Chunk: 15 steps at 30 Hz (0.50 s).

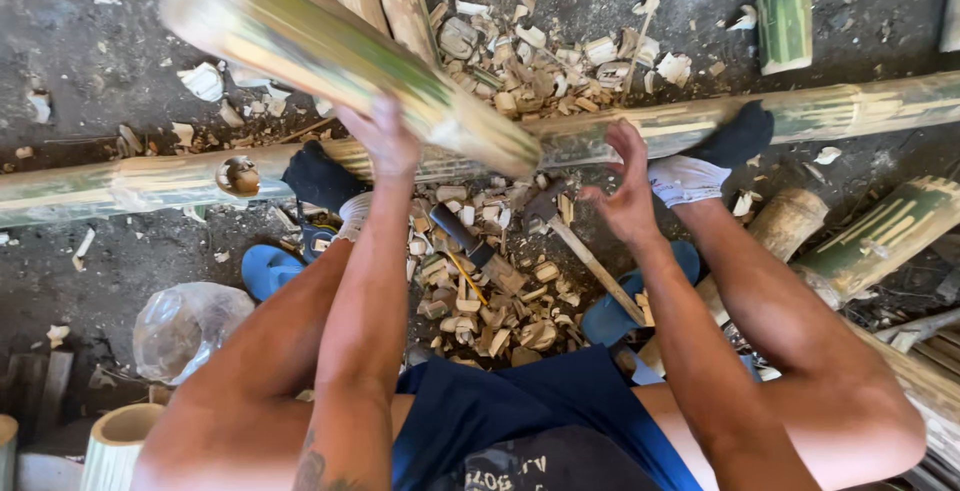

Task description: The person sits on the ground and uses a hammer and chisel to hollow out and shape a bamboo segment. They repeatedly strike the chisel to remove material, rotate the bamboo, and inspect the interior cavity throughout the process.

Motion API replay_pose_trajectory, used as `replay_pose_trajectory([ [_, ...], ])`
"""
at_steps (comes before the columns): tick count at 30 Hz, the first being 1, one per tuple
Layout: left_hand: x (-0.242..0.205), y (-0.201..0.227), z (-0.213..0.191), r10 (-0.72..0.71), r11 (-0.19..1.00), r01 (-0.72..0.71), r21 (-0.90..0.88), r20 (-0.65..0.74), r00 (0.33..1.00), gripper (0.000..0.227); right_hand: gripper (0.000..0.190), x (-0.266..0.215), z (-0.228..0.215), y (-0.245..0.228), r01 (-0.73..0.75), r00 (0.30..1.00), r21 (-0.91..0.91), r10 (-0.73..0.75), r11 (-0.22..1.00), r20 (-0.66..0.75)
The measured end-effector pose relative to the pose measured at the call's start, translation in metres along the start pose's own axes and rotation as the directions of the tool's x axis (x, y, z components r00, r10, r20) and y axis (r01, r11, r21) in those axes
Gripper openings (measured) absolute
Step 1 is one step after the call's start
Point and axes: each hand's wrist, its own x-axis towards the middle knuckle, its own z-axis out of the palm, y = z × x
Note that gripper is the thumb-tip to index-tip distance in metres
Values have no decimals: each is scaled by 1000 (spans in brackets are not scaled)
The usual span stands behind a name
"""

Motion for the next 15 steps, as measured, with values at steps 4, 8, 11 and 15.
replay_pose_trajectory([
  [4,40,24,28,-386,648,440,-621,230,893,102,130,16,8,0,126,989,-382,-85,916,123],
  [8,58,72,72,-415,713,592,-376,455,788,109,114,19,48,17,-75,964,-72,90,995,250],
  [11,58,73,78,-278,866,483,-131,676,683,86,87,45,66,27,91,993,303,-110,949,46],
  [15,7,29,36,-150,988,119,102,838,525,35,72,117,72,39,-261,957,-75,248,962,-154],
])
